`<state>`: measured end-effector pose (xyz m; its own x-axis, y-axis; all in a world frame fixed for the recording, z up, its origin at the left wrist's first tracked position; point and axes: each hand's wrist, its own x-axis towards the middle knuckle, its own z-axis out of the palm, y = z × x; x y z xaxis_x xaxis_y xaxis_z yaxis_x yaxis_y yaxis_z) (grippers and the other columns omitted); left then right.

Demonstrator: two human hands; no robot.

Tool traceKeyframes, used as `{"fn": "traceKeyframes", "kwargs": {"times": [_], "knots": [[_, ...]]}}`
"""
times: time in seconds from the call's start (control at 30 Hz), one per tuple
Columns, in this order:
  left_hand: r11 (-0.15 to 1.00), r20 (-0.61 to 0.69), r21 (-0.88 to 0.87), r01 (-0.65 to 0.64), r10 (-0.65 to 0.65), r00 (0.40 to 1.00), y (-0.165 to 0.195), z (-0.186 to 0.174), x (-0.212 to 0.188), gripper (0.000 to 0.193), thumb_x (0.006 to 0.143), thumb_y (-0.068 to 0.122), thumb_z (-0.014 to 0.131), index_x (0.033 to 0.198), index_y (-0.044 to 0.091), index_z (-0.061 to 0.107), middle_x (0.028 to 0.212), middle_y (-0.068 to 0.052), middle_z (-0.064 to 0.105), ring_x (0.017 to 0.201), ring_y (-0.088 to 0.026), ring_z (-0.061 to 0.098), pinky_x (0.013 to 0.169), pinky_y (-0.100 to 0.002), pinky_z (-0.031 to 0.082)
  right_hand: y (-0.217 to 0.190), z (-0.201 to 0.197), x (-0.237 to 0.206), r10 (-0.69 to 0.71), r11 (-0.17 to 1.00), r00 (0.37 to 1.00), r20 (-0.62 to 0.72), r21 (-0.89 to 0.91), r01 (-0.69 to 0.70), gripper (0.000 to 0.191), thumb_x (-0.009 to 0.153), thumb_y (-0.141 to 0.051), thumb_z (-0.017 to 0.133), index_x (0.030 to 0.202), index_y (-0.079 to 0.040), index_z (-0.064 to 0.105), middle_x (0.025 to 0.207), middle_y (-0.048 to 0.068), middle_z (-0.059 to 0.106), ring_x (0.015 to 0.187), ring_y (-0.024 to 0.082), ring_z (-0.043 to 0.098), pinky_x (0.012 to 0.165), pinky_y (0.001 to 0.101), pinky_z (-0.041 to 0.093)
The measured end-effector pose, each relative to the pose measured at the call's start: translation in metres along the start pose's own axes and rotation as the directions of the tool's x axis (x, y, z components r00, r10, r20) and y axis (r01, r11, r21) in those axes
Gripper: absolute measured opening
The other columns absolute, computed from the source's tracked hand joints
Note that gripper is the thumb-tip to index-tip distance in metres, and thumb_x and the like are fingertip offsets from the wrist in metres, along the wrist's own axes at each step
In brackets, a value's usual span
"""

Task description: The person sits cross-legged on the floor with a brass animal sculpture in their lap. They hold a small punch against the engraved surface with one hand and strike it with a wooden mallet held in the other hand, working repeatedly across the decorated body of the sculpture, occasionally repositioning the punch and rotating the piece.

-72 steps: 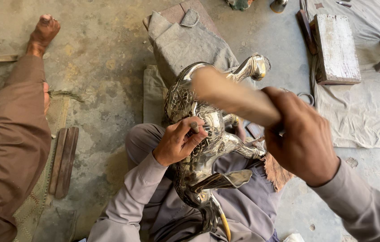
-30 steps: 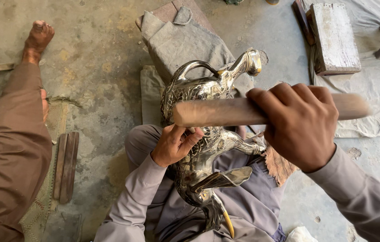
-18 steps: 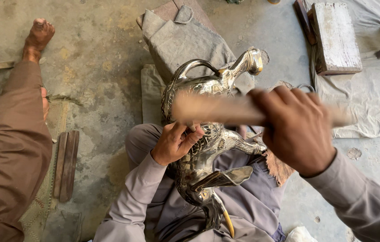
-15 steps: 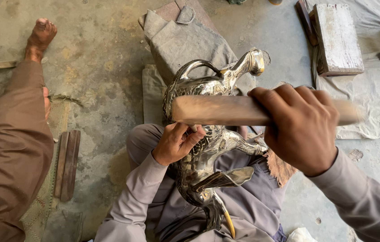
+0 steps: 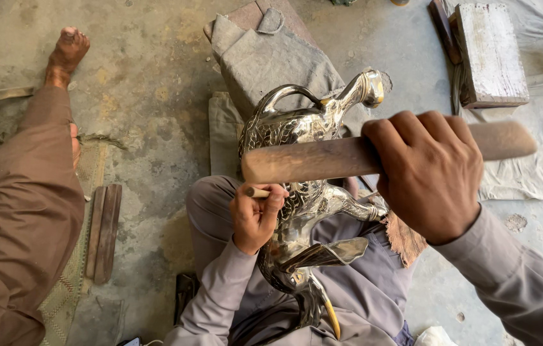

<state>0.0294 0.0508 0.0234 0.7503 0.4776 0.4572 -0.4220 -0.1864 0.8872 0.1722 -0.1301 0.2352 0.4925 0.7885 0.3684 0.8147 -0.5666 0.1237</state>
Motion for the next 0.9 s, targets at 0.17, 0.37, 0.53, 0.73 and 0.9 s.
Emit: {"fn": "traceKeyframes", "kwargs": {"times": [0.17,0.37,0.53,0.73,0.9], "knots": [[0.987,-0.085,-0.154,-0.047,0.034,0.996,-0.008,0.012,-0.002,0.022,0.109,0.01,0.061,0.118,-0.004,0.046,0.101,-0.014,0.07,0.086,-0.015,0.073,0.066,-0.025,0.062,-0.024,-0.006,0.017,-0.017,0.989,1.0,-0.026,0.144,0.02,0.031,0.077,-0.009,0.072,0.107,-0.011,0.064,0.087,0.004,0.06,0.078,0.022,0.056,0.077,0.0376,0.044],[0.991,-0.12,-0.134,0.015,-0.031,0.992,-0.01,0.011,-0.006,0.024,0.107,0.012,0.059,0.118,-0.005,0.047,0.105,-0.016,0.072,0.087,-0.015,0.073,0.068,-0.023,0.062,-0.04,-0.013,0.043,-0.161,0.934,0.986,0.035,0.328,0.141,0.037,0.069,-0.011,0.067,0.106,-0.015,0.064,0.085,0.003,0.059,0.079,0.023,0.058,0.074,0.0396,0.043],[0.992,-0.089,-0.117,0.045,-0.055,0.994,-0.012,0.012,-0.007,0.016,0.111,0.011,0.059,0.11,-0.005,0.06,0.103,-0.016,0.074,0.085,-0.015,0.071,0.07,-0.023,0.062,-0.043,-0.019,0.051,-0.286,0.958,0.958,-0.008,-0.005,0.286,0.017,0.089,-0.024,0.07,0.102,-0.016,0.062,0.087,0.002,0.061,0.081,0.021,0.062,0.078,0.0389,0.046],[0.992,-0.081,-0.119,0.047,-0.057,0.995,-0.012,0.012,-0.007,0.018,0.109,0.013,0.058,0.114,-0.004,0.061,0.103,-0.014,0.072,0.086,-0.014,0.07,0.069,-0.024,0.061,-0.041,-0.017,0.045,-0.299,0.952,0.953,0.038,-0.048,0.301,0.017,0.09,-0.023,0.068,0.101,-0.013,0.06,0.086,0.002,0.06,0.079,0.021,0.061,0.077,0.0374,0.047],[0.969,-0.027,0.19,-0.155,0.163,0.986,-0.014,0.009,-0.008,0.015,0.111,0.01,0.056,0.112,0.0,0.066,0.097,-0.009,0.073,0.089,-0.017,0.072,0.077,-0.031,0.058,-0.04,-0.015,0.036,-0.245,0.963,0.968,0.043,0.122,0.239,0.023,0.085,-0.024,0.071,0.104,-0.015,0.061,0.085,0.002,0.061,0.079,0.021,0.06,0.076,0.04,0.046]]}}
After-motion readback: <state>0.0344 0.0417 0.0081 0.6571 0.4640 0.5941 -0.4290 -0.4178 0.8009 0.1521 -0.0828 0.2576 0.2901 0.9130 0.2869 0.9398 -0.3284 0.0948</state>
